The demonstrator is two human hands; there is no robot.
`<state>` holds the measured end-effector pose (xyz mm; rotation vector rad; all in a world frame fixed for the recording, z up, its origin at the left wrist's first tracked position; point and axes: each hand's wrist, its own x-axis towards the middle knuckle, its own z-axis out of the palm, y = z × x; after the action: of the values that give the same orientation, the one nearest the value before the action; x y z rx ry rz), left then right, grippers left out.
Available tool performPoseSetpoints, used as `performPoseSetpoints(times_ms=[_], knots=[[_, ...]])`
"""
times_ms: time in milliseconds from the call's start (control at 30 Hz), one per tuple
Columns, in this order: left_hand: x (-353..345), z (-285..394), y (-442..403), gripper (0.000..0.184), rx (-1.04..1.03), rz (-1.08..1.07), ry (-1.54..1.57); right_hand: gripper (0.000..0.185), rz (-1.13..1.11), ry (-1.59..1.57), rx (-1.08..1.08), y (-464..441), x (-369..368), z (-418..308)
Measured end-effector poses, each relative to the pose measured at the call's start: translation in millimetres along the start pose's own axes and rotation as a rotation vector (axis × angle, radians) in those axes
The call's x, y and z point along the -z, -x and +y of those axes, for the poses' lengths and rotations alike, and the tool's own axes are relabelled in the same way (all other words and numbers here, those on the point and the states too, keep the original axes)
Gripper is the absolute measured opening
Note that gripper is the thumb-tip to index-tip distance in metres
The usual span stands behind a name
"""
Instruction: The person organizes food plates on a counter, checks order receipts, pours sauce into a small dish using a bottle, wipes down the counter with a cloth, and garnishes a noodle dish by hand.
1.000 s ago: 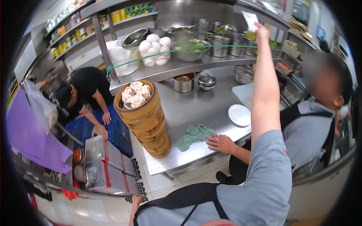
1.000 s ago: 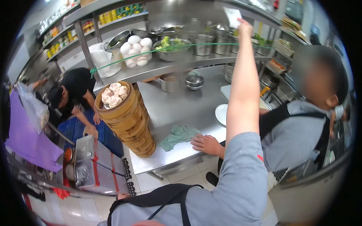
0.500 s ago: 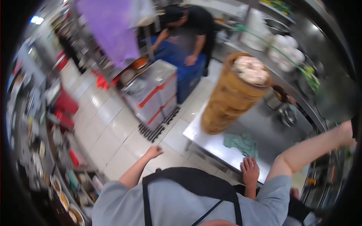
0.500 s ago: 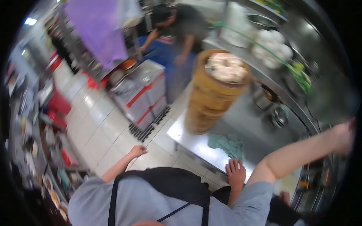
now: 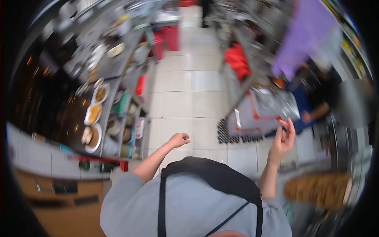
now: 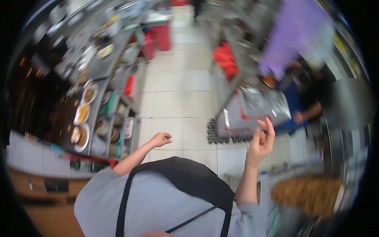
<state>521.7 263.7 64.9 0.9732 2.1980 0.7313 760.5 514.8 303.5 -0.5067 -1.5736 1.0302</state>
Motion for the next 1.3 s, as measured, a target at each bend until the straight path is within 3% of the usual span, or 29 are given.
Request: performPoseSetpoints(times_ms=[33, 67, 100, 167, 267, 400, 700, 867, 1100, 1300], knots=[[21.0, -20.4, 6.7, 0.035, 0.045, 0.064, -0.016, 0.036, -0.054, -0.003, -0.002, -2.2, -35.5, 8.1], [41.0, -34.9, 14.1, 0.034, 0.095, 0.125, 0.031, 0.038, -0.134, 0.073, 0.145, -6.0, -69.9, 18.5], [58.3, -47.7, 18.9, 0.034, 0.147, 0.182, 0.059, 0.039, -0.245, 0.059, 0.092, -7.2, -103.9, 15.9], [84.0, -68.3, 22.0, 0.031, 0.159, 0.288, 0.099, 0.038, -0.337, 0.096, 0.300, -14.9, -168.8, 16.0], [114.3, -87.2, 20.2, 0.029, 0.201, 0.403, 0.239, 0.034, -0.523, 0.117, 0.372, -24.4, -242.6, 27.8], [144.8, -110.4, -9.9, 0.030, 0.214, 0.476, 0.355, 0.027, -0.598, 0.143, 0.449, -54.7, -320.6, 56.8], [264.3, -168.6, -127.7, 0.028, 0.296, 0.660, 0.334, 0.018, -0.647, 0.036, 0.423, -171.8, -463.4, 164.2], [324.9, -206.7, -196.7, 0.031, 0.315, 0.736, 0.296, 0.015, -0.799, 0.038, 0.355, -218.3, -569.6, 197.6], [392.5, -273.7, -224.3, 0.032, 0.419, 0.930, 0.386, 0.016, -1.262, -0.162, 0.435, -185.5, -746.9, 198.9], [492.4, -349.4, -224.1, 0.026, 0.496, 1.095, 0.940, 0.018, -1.471, -0.324, 0.673, -146.8, -875.2, 201.4]])
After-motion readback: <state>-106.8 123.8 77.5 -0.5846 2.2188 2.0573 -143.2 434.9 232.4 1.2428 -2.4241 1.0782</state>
